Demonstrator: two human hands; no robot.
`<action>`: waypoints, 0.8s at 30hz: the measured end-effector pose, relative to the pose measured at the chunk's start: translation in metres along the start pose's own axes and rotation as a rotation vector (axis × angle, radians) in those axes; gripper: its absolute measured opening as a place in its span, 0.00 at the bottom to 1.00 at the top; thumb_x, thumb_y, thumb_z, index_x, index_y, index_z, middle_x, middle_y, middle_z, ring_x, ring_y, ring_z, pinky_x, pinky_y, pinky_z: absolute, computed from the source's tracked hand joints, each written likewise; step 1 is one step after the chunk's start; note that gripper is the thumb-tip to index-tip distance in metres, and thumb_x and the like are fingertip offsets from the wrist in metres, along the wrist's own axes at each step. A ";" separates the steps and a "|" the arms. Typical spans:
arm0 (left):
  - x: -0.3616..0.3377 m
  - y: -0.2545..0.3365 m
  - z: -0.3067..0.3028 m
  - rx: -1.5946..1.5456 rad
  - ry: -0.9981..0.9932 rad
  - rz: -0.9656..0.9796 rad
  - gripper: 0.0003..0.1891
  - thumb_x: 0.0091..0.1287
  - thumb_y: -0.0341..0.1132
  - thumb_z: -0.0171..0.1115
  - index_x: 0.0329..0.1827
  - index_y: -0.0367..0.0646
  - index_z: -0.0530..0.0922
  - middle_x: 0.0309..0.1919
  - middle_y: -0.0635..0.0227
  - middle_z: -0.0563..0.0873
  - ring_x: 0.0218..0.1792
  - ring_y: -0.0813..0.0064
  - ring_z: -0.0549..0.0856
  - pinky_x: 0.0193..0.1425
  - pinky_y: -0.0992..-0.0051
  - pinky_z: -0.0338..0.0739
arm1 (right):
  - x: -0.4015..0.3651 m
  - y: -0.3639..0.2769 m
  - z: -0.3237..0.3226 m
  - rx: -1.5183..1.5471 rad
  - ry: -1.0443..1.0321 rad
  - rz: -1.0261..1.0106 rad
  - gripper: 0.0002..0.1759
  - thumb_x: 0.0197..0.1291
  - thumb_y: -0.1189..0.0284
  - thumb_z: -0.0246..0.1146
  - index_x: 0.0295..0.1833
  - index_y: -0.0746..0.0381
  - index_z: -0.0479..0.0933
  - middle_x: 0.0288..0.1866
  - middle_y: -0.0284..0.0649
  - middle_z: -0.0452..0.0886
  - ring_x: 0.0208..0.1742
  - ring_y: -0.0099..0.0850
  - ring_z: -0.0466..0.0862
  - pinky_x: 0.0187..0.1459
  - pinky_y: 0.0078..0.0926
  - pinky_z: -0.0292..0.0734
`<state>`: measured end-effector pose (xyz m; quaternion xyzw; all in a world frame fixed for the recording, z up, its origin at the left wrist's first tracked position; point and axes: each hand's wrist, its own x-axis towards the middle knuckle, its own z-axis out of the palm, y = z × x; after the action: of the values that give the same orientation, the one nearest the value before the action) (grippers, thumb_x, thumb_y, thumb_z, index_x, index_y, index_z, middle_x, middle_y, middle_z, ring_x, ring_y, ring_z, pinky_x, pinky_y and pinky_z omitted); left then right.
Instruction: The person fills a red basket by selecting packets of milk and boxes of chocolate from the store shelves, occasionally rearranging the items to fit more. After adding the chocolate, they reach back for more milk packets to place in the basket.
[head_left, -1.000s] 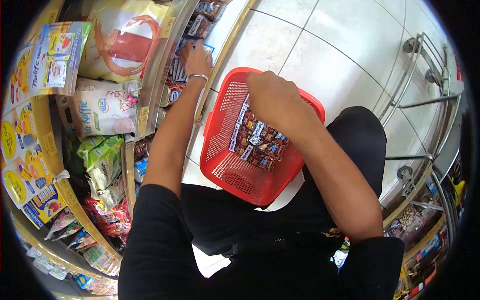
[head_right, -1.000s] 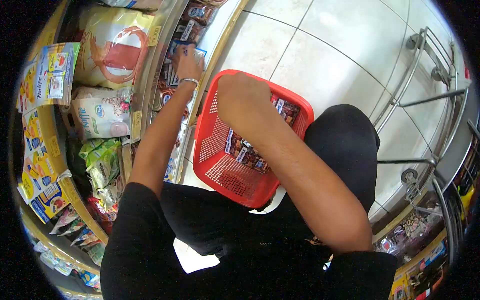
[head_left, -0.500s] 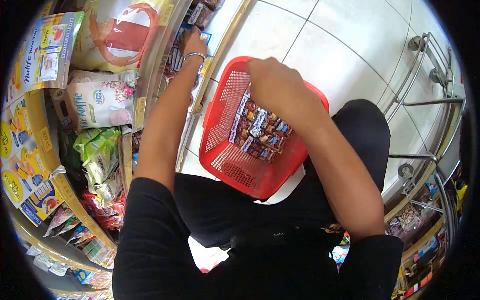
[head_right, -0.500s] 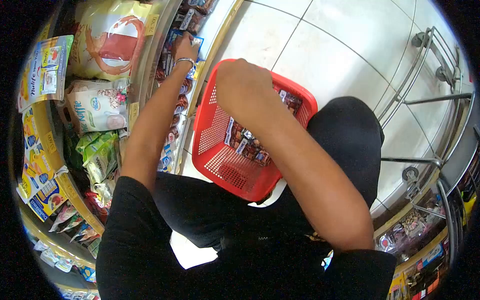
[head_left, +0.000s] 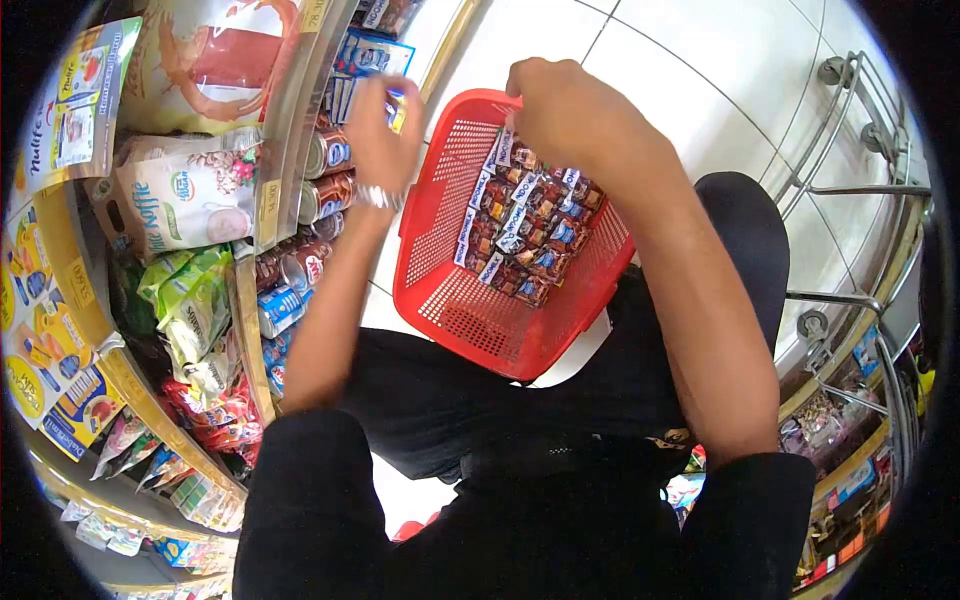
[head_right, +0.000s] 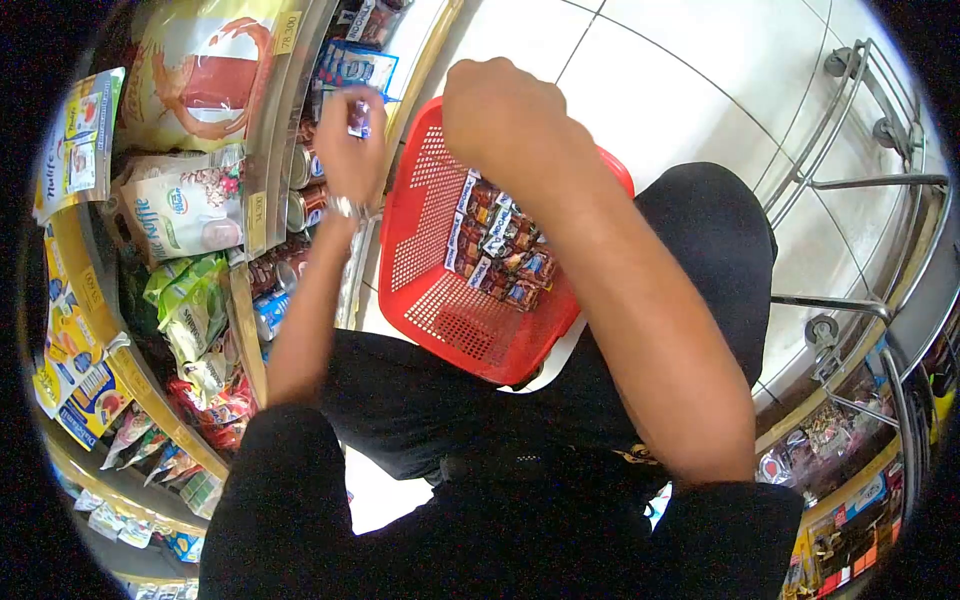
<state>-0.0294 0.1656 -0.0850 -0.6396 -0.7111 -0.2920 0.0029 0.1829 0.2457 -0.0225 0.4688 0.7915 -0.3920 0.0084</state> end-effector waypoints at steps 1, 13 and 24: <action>-0.029 0.029 -0.010 0.030 -0.104 -0.166 0.06 0.64 0.30 0.67 0.40 0.39 0.80 0.34 0.62 0.85 0.34 0.71 0.85 0.39 0.72 0.78 | 0.003 0.002 -0.002 0.017 0.020 0.013 0.17 0.61 0.68 0.64 0.54 0.65 0.80 0.47 0.54 0.85 0.52 0.49 0.85 0.54 0.42 0.79; -0.149 0.015 0.178 0.158 -0.267 -0.648 0.30 0.62 0.39 0.68 0.63 0.31 0.68 0.51 0.48 0.75 0.55 0.47 0.74 0.60 0.54 0.70 | 0.010 0.004 0.005 0.068 0.009 -0.004 0.15 0.60 0.70 0.63 0.50 0.65 0.81 0.45 0.58 0.84 0.50 0.52 0.85 0.53 0.42 0.78; -0.111 0.055 0.075 -0.348 -0.306 -0.441 0.09 0.62 0.28 0.65 0.44 0.37 0.76 0.31 0.55 0.83 0.33 0.53 0.85 0.41 0.61 0.79 | -0.015 0.004 -0.014 0.076 -0.003 0.003 0.16 0.63 0.65 0.63 0.51 0.65 0.79 0.44 0.55 0.85 0.47 0.52 0.85 0.49 0.45 0.80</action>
<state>0.0684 0.0970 -0.1666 -0.4976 -0.7642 -0.3031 -0.2768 0.1990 0.2448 -0.0095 0.4696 0.7752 -0.4223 -0.0077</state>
